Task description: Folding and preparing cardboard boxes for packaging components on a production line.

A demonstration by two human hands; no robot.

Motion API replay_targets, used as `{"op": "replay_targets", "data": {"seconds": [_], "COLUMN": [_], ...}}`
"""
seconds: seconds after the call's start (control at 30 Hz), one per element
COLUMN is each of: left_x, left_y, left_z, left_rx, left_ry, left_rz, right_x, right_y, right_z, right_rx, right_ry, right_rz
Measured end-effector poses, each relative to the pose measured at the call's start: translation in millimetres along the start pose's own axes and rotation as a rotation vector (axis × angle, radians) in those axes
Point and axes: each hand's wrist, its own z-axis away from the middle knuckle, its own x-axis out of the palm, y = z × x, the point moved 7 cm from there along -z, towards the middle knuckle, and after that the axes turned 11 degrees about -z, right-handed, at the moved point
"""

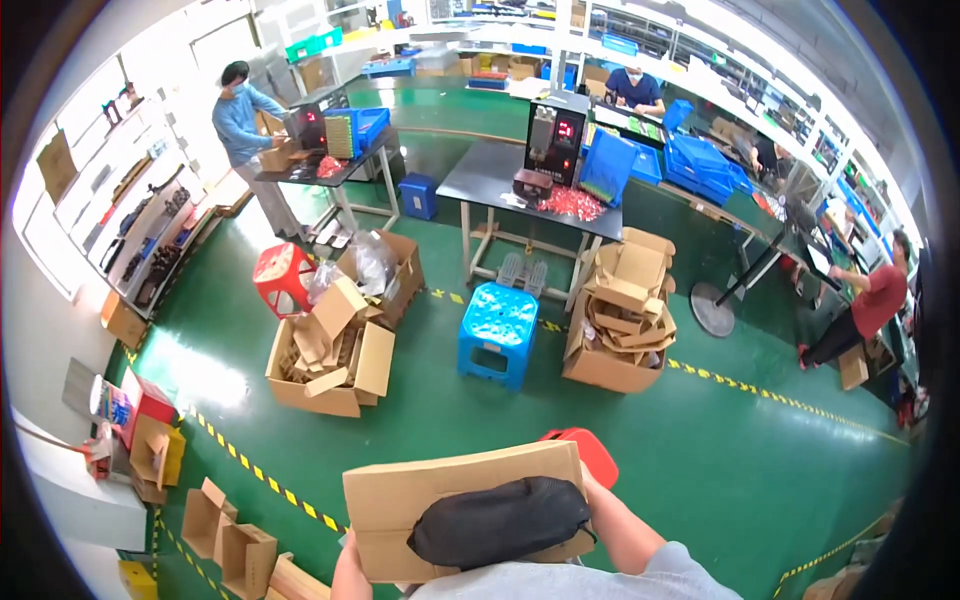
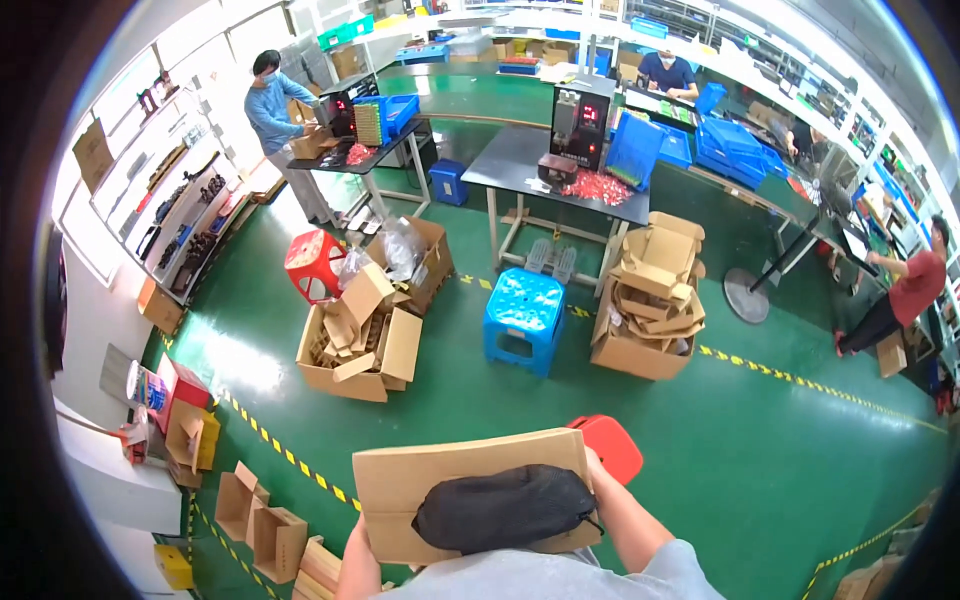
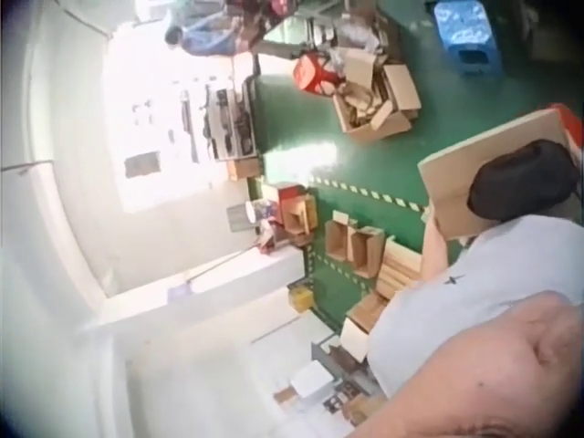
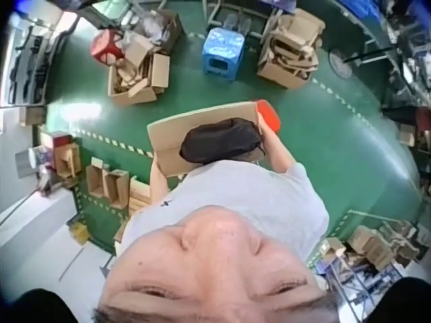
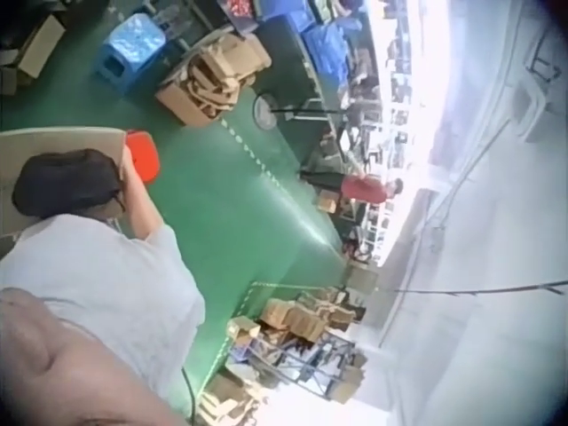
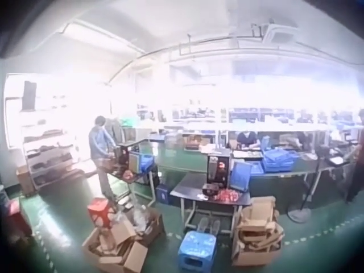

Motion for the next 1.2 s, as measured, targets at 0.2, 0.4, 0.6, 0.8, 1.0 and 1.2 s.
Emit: {"op": "replay_targets", "data": {"seconds": [0.2,0.4,0.6,0.8,1.0,1.2], "left_x": [30,97,116,142,138,178], "left_y": [99,285,397,477,526,594], "left_z": [-60,-113,-147,-213,-282,-362], "left_rx": [-0.062,0.021,0.021,-0.223,-0.039,-0.064], "left_ry": [-0.078,-0.327,-0.254,-0.370,-0.162,-0.237], "left_rz": [-0.010,-0.108,-0.199,-0.269,-0.233,-0.248], "right_x": [60,95,153,173,276,245], "right_y": [-72,-104,-147,-200,-290,-333], "right_z": [-21,-88,-141,-228,-246,-356], "right_rx": [-0.057,-0.307,-0.416,-0.215,-0.167,-0.167], "right_ry": [0.054,-0.023,0.008,-0.025,0.083,0.051], "right_rz": [-0.003,-0.035,0.021,-0.282,-0.188,-0.281]}}
